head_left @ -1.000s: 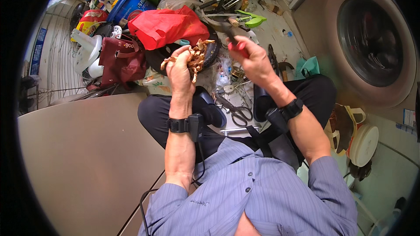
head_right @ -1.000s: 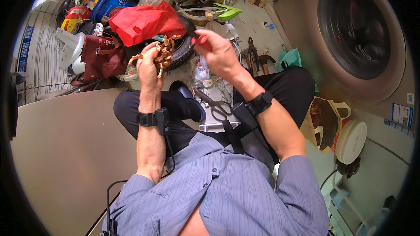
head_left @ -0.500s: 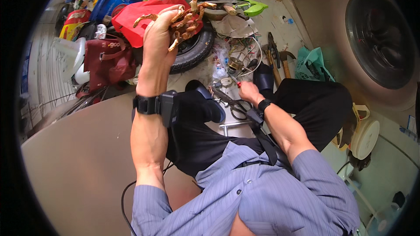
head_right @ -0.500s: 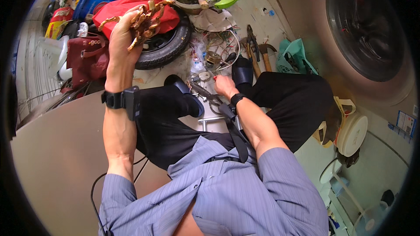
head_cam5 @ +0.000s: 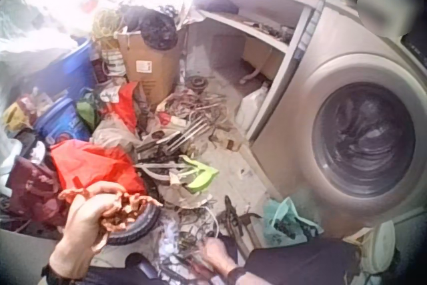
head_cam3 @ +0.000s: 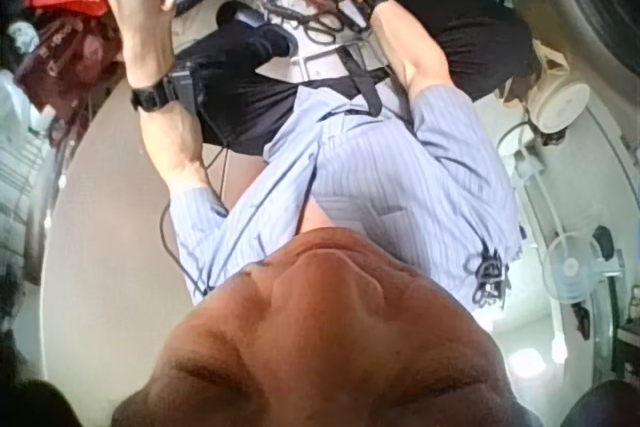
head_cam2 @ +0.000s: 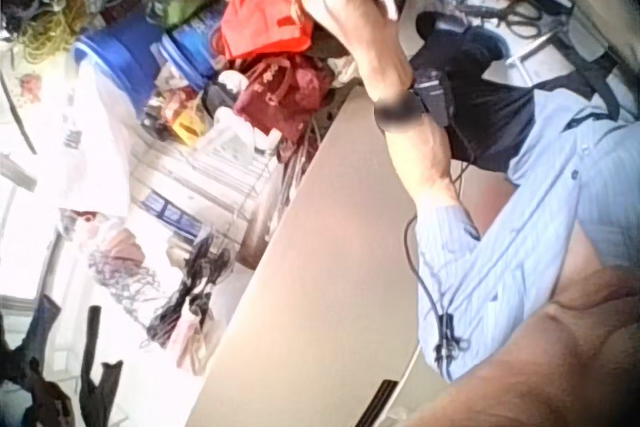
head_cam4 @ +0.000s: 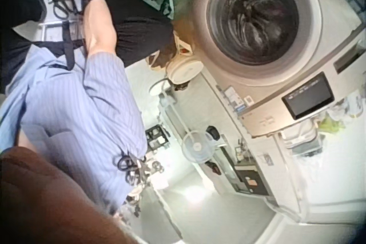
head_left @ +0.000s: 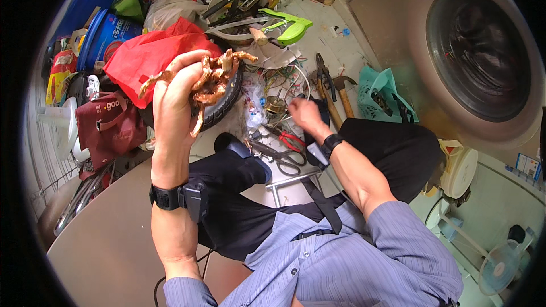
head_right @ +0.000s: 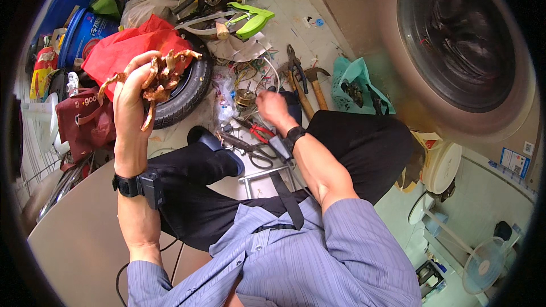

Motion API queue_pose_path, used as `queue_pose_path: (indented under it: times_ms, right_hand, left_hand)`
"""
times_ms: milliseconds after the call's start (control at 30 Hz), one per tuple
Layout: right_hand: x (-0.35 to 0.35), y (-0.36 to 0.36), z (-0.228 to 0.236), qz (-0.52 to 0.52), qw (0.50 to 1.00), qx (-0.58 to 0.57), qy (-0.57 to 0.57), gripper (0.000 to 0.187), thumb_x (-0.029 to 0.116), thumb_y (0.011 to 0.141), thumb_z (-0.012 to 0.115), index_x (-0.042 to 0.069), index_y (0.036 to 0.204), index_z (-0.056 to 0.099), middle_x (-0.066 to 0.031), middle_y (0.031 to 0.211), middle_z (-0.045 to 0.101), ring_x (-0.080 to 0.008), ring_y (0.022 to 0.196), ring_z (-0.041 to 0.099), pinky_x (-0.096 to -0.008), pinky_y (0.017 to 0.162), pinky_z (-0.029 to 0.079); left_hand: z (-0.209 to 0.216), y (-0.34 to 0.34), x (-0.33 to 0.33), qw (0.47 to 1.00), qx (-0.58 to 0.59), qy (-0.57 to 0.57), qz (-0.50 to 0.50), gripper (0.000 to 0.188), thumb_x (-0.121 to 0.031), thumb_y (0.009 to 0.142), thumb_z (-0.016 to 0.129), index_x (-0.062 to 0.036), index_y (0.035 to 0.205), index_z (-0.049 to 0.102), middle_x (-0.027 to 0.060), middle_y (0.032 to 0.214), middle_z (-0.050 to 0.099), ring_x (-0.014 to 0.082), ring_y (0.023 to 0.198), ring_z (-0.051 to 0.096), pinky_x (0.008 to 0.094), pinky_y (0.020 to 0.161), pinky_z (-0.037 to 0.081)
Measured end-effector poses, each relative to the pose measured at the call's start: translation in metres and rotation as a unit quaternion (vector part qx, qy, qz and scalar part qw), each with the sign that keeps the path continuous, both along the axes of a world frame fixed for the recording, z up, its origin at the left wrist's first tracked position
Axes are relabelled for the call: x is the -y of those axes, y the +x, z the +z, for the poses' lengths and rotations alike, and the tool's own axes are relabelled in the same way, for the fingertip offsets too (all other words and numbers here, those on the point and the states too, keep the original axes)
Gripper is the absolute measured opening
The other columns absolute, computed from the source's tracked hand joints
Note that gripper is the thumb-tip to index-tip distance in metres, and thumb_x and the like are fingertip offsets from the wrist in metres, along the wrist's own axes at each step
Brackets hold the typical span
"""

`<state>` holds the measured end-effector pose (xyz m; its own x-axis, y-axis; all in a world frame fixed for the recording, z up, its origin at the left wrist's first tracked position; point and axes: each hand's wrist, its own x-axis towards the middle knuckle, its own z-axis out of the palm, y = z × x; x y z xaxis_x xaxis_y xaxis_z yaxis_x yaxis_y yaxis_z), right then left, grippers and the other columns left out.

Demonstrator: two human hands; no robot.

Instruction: The person uses pliers, a hammer, and wire cutters to strip copper wiring and remove metal components from a small motor assembly.

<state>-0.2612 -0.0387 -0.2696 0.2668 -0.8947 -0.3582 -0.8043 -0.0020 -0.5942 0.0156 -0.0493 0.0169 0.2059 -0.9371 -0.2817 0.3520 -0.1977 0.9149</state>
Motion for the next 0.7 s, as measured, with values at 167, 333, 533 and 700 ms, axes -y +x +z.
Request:
queue_pose_path:
  times_ms: [167,333,533,700]
  right_hand:
    - [0.08,-0.063,-0.006,-0.099,0.982,-0.148,-0.059,0.042,0.026,0.084,0.067,-0.002,0.114,0.062,-0.029,0.114,0.06,-0.0469,0.105,0.06,-0.0498,0.091,0.05]
    - [0.109,-0.084,-0.027,-0.106,0.98,-0.162,-0.045,0.062,0.037,0.081,0.074,-0.007,0.12,0.057,-0.0326,0.119,0.059,-0.0483,0.114,0.056,-0.0519,0.097,0.047]
    - [0.114,-0.078,-0.045,0.003,0.968,-0.25,0.012,0.056,0.034,0.079,0.077,-0.006,0.114,0.057,-0.025,0.117,0.063,-0.0421,0.112,0.06,-0.0482,0.096,0.05]
    - [0.112,-0.077,-0.045,0.006,0.973,-0.229,0.02,0.047,0.026,0.076,0.068,-0.011,0.103,0.061,-0.0308,0.105,0.067,-0.0426,0.101,0.065,-0.0445,0.088,0.053]
  left_hand:
    - [0.003,-0.005,-0.005,0.999,0.035,0.02,-0.012,0.027,-0.01,0.093,0.055,0.0063,0.114,0.061,0.0115,0.098,0.069,0.0166,0.085,0.068,0.0279,0.074,0.056]
    - [0.001,-0.001,-0.012,0.995,0.051,0.053,-0.069,0.034,-0.012,0.092,0.048,0.0048,0.12,0.057,0.0161,0.11,0.067,0.0218,0.095,0.068,0.0327,0.085,0.055]
    - [-0.012,-0.011,-0.007,0.985,-0.17,0.011,-0.03,0.042,-0.017,0.09,0.054,0.0042,0.126,0.052,0.0211,0.113,0.066,0.0315,0.1,0.07,0.0408,0.091,0.056]
    - [-0.033,-0.002,-0.011,0.97,-0.236,0.05,-0.013,0.054,-0.037,0.091,0.054,0.001,0.128,0.055,0.024,0.114,0.065,0.0372,0.097,0.067,0.05,0.081,0.058]
